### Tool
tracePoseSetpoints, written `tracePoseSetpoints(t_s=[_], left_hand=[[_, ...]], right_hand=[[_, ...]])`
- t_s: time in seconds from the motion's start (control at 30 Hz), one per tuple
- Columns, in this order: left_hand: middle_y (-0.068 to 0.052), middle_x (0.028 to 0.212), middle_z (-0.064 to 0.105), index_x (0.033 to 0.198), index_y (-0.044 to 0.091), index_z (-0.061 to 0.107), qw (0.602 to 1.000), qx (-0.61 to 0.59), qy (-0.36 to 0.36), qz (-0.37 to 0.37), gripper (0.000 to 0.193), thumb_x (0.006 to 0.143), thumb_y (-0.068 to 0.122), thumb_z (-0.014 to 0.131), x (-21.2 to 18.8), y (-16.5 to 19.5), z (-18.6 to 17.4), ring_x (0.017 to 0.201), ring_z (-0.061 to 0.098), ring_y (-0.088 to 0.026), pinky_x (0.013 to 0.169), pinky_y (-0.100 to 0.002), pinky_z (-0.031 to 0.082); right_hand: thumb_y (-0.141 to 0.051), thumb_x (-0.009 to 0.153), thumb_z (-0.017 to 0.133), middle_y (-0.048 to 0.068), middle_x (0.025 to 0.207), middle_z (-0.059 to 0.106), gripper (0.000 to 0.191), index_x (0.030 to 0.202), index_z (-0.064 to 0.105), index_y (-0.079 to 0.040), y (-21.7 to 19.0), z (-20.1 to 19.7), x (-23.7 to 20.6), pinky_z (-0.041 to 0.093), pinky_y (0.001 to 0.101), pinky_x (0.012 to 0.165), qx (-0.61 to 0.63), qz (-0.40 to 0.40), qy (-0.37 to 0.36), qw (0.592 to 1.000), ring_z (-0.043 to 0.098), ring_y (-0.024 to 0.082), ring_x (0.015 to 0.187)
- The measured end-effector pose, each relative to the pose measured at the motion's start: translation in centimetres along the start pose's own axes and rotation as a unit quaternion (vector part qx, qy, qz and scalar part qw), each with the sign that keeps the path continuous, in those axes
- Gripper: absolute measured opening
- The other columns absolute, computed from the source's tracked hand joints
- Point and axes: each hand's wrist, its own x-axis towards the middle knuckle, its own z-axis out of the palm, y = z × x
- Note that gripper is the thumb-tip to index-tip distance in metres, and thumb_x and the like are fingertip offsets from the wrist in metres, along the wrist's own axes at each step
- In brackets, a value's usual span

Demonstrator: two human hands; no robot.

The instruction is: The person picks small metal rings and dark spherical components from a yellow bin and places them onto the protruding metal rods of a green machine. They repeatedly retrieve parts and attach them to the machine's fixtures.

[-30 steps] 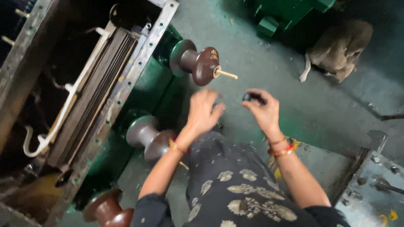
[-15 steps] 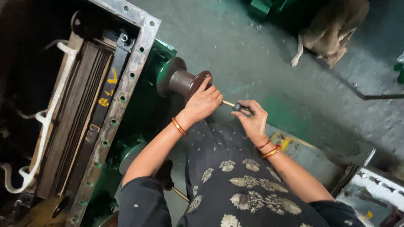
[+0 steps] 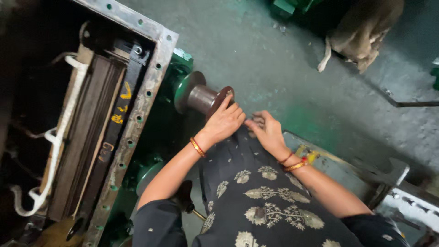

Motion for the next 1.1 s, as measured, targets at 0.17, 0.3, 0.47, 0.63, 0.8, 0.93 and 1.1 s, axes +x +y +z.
tracePoseSetpoints(t_s=[0.17, 0.3, 0.47, 0.63, 0.8, 0.93, 1.1], left_hand=[[-0.01, 0.121, 0.063, 0.111, 0.004, 0.069, 1.0, -0.013, -0.014, -0.019, 0.029, 0.087, 0.019, 0.061, 0.1, 0.1, -1.4, 0.129, 0.054, -0.027, 0.122, -0.059, 0.026], [-0.015, 0.149, 0.049, 0.125, 0.01, 0.071, 0.975, -0.159, 0.069, -0.14, 0.056, 0.074, 0.034, 0.065, -0.3, 3.9, -0.9, 0.143, 0.031, -0.04, 0.109, -0.075, 0.015], [0.0, 0.164, 0.04, 0.118, 0.027, 0.074, 0.966, 0.043, 0.081, -0.242, 0.027, 0.092, 0.022, 0.073, -1.2, 6.4, 1.2, 0.158, 0.028, -0.032, 0.12, -0.072, 0.011], [-0.003, 0.165, 0.035, 0.111, 0.035, 0.079, 0.928, 0.061, 0.027, -0.366, 0.041, 0.077, 0.012, 0.073, -1.7, 4.9, 0.9, 0.155, 0.02, -0.041, 0.111, -0.083, 0.004], [-0.003, 0.163, 0.037, 0.104, 0.034, 0.081, 0.911, 0.029, -0.034, -0.41, 0.041, 0.07, 0.012, 0.075, 0.5, 4.8, -0.3, 0.154, 0.015, -0.047, 0.104, -0.09, 0.0], [-0.01, 0.161, 0.037, 0.115, 0.023, 0.075, 0.924, 0.004, 0.037, -0.38, 0.036, 0.079, 0.02, 0.08, 0.0, 4.7, -2.4, 0.151, 0.019, -0.047, 0.107, -0.085, 0.006], [-0.016, 0.126, 0.062, 0.117, 0.001, 0.066, 0.781, -0.135, 0.278, -0.543, 0.035, 0.091, 0.024, 0.073, -1.6, 8.2, -1.9, 0.115, 0.058, -0.032, 0.1, -0.045, 0.047]], right_hand=[[-0.038, 0.108, 0.051, 0.006, 0.069, 0.065, 0.047, 0.084, 0.064, 0.0, 1.9, -0.4, 0.0, 0.051, 0.0298, 0.055, 0.127, 0.169, -0.127, 0.969, 0.06, 0.012, 0.057], [-0.035, 0.114, 0.053, -0.004, 0.073, 0.055, 0.047, 0.089, 0.06, 0.003, 3.1, 0.6, -0.1, 0.038, 0.0283, 0.055, 0.202, 0.114, -0.109, 0.967, 0.047, 0.007, 0.064], [-0.036, 0.106, 0.055, -0.007, 0.064, 0.048, 0.043, 0.086, 0.069, -0.001, 3.2, 0.8, -0.4, 0.034, 0.0284, 0.051, 0.149, 0.088, -0.088, 0.981, 0.041, 0.004, 0.06], [-0.04, 0.105, 0.056, -0.004, 0.059, 0.046, 0.049, 0.078, 0.065, 0.0, 3.0, 1.0, -0.2, 0.035, 0.0305, 0.05, 0.099, 0.093, -0.097, 0.986, 0.04, 0.006, 0.056], [-0.042, 0.104, 0.056, 0.001, 0.058, 0.045, 0.05, 0.08, 0.064, 0.001, 3.6, 1.2, 0.3, 0.036, 0.0339, 0.05, 0.076, 0.06, -0.103, 0.99, 0.041, 0.008, 0.057], [-0.044, 0.103, 0.053, 0.007, 0.056, 0.05, 0.051, 0.083, 0.066, 0.001, 3.8, 1.0, 0.8, 0.039, 0.0377, 0.052, 0.041, 0.046, -0.128, 0.99, 0.047, 0.013, 0.054], [-0.046, 0.104, 0.052, 0.012, 0.059, 0.055, 0.054, 0.085, 0.067, 0.002, 3.3, 0.2, 1.5, 0.043, 0.0406, 0.055, 0.021, 0.016, -0.164, 0.986, 0.053, 0.017, 0.056]])
